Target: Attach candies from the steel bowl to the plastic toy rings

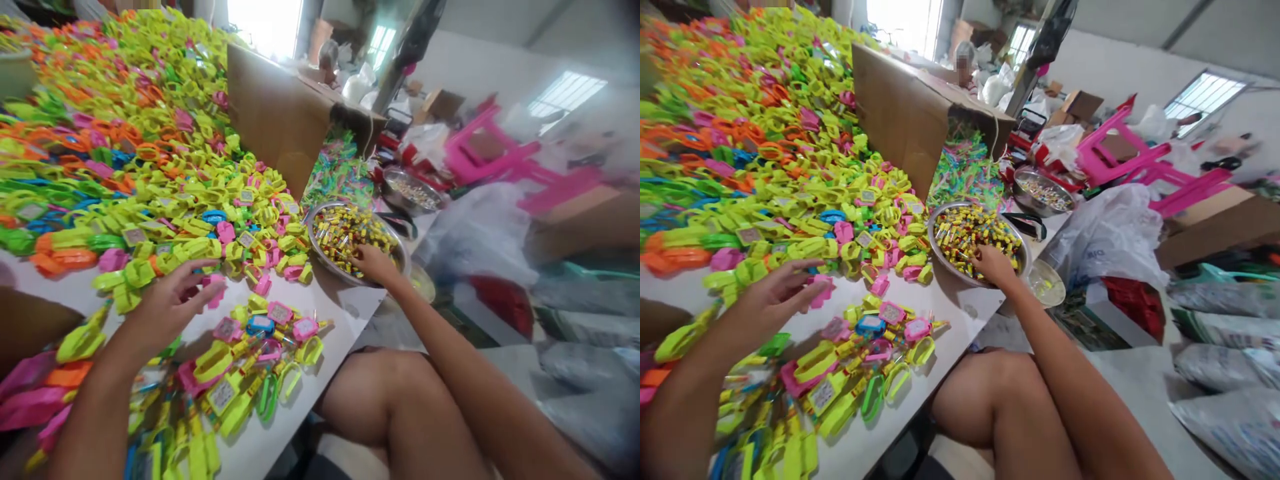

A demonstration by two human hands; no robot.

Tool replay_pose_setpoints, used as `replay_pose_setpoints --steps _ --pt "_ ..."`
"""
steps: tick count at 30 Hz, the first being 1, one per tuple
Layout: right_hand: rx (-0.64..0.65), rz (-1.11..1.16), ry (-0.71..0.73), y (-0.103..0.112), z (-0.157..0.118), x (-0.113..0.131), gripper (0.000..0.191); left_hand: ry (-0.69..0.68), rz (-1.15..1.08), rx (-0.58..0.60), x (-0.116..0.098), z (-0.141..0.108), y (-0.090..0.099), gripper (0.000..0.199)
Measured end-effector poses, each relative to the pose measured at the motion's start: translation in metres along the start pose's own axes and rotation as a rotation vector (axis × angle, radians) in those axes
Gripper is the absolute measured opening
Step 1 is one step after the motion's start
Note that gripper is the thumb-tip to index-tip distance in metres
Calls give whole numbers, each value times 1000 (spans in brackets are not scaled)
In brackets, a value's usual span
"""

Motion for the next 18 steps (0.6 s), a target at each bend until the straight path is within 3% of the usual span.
replay_pose_setpoints --steps 2,5,8,11,13,15,18 --pt "37 2 -8 -15 0 -3 23 -25 -76 182 -12 -8 -18 60" --pt "46 31 -5 -23 2 -3 23 -19 -232 352 -21 -18 -35 44" --pt "-19 69 -13 -15 4 -4 25 -36 -376 401 -31 -25 -42 34" --pt "-118 129 -30 6 -8 5 30 -107 -349 384 -45 -30 -46 24" --pt "-149 206 24 24 -28 29 31 -189 -303 331 -57 -34 -46 19" --pt "-130 332 160 40 -57 71 27 -261 -274 279 -66 -37 -44 15" --pt "-12 835 487 65 -109 146 32 -317 -196 250 -74 -42 -46 7"
Point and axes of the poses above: each hand's wrist, its own z-axis towards the middle knuckle, its own y-axis out of the back of the hand, x = y × z, the point moved 7 cm from there along z, towards the middle knuckle, and after that the axes turned 2 degrees about y, right-handed, at the moved point
